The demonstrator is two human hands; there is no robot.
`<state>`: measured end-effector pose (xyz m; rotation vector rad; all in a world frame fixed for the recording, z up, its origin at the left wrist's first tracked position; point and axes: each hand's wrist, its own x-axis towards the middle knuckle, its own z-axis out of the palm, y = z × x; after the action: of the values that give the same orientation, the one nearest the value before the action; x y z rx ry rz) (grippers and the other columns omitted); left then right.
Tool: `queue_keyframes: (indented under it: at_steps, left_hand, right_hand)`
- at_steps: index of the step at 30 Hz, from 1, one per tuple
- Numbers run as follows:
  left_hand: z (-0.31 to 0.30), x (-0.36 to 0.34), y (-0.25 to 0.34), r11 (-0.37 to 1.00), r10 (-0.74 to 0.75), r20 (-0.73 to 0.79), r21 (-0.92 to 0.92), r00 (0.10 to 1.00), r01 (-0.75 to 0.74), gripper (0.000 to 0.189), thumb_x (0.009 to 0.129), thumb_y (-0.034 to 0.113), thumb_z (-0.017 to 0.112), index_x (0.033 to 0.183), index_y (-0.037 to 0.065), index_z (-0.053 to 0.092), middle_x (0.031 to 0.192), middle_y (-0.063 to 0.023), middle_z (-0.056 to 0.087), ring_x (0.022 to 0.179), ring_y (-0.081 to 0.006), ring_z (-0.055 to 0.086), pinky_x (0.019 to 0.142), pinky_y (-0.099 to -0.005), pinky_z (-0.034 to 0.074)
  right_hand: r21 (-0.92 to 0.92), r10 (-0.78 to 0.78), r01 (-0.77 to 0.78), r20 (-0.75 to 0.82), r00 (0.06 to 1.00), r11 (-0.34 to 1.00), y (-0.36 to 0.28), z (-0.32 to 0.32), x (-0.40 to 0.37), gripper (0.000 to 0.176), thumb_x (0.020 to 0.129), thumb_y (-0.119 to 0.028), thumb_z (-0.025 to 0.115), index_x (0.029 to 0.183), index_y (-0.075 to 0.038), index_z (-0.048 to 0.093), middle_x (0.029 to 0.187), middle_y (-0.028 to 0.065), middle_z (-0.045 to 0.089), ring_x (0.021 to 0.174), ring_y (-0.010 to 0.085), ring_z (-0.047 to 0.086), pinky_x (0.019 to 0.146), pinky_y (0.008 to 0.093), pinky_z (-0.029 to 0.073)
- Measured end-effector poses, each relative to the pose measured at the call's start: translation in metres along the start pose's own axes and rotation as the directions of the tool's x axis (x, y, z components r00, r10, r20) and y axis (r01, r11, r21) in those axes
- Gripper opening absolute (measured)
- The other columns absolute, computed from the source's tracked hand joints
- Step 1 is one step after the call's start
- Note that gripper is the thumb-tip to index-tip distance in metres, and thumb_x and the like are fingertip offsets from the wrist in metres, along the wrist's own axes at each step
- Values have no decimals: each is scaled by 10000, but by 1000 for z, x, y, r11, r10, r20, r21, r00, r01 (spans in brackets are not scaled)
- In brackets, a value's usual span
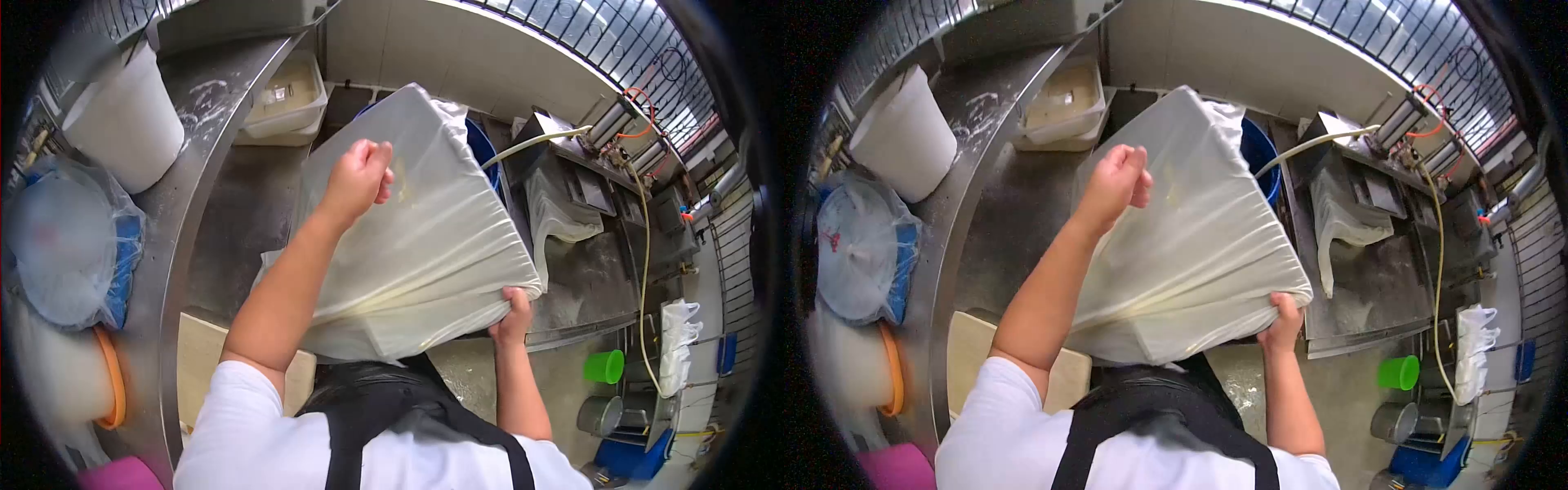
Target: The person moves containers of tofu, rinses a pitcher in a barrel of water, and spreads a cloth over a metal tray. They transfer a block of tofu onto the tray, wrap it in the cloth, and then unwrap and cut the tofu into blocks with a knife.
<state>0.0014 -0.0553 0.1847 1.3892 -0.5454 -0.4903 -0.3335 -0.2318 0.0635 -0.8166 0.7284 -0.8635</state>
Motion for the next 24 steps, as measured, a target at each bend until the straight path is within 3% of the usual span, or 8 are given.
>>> queue_keyframes:
  at_steps: [2, 5, 8, 11, 12, 18, 21, 24]
  left_hand:
    - [-6, -8, -32, 937, 138, -91, 335, 986, -100, 464, 1029, 482, 634, 1069, 21, 594, 831, -111, 664, 703, -236, 658, 672, -426, 573]
    - [-52, -39, -117, 389, 486, -252, 920, 837, 51, 574, 977, 449, 692, 1272, -31, 582, 1154, -256, 684, 1066, -373, 674, 935, -511, 535]
    - [-97, -91, -188, 280, 305, -492, 864, 815, 417, 632, 988, 440, 663, 1385, -38, 549, 1323, -300, 617, 1217, -415, 614, 1032, -528, 484]
    - [-128, -137, -242, 702, -606, -477, 54, 636, 710, 708, 1033, 540, 564, 1405, -62, 536, 1303, -241, 661, 1120, -396, 656, 1012, -563, 498]
    - [-115, -145, -210, 533, -790, -351, 9, 502, 846, 704, 1051, 594, 506, 1404, -13, 559, 1278, -207, 674, 1054, -360, 672, 955, -595, 514]
    - [-97, -144, -270, 570, -786, -158, -559, 598, 602, 754, 1057, 623, 480, 1480, -1, 495, 1398, -199, 622, 1185, -370, 670, 959, -614, 522]
    - [-96, -124, -267, 655, -752, -408, -379, 517, 653, 714, 1057, 578, 511, 1388, -52, 578, 1284, -207, 695, 1160, -342, 698, 936, -509, 561]
    - [-102, -81, -202, 889, -312, -482, 157, 819, 431, 582, 1056, 483, 563, 1196, -66, 700, 1062, -200, 749, 982, -285, 702, 855, -428, 544]
  right_hand:
    - [33, -59, 57, 55, 997, 998, 1, 4, -14, 325, 808, -69, 601, 1127, -10, 629, 1083, 89, 666, 1006, 250, 659, 904, 393, 560]
    - [-3, -113, 114, 101, 988, 993, -1, 1, -21, 579, 767, -54, 609, 1342, -61, 543, 1174, 80, 606, 1073, 229, 589, 979, 373, 494]
    - [-39, -94, 99, 107, 990, 994, 9, 7, -26, 670, 758, -30, 611, 1415, -72, 487, 1197, 69, 576, 1091, 211, 561, 993, 358, 472]
    - [-97, -79, 101, 206, 975, 990, 25, 1, -21, 693, 769, -25, 609, 1441, -80, 448, 1200, 69, 565, 1082, 205, 558, 993, 360, 473]
    - [-93, -61, 83, 216, 975, 992, 23, 2, -22, 689, 764, -23, 603, 1434, -80, 451, 1200, 73, 569, 1086, 209, 563, 996, 365, 476]
    - [-156, -11, 57, 281, 960, 986, 0, 31, -15, 621, 773, 5, 560, 1385, -60, 477, 1166, 81, 584, 1035, 205, 583, 972, 363, 494]
    - [-185, -34, 80, 241, 970, 979, -10, 47, -22, 560, 787, 3, 554, 1345, -23, 508, 1154, 86, 599, 1035, 210, 592, 976, 363, 494]
    - [-137, 0, 14, 104, 995, 990, -22, 35, -31, 495, 804, -66, 584, 1293, 1, 548, 1179, 108, 626, 1101, 264, 616, 1026, 417, 501]
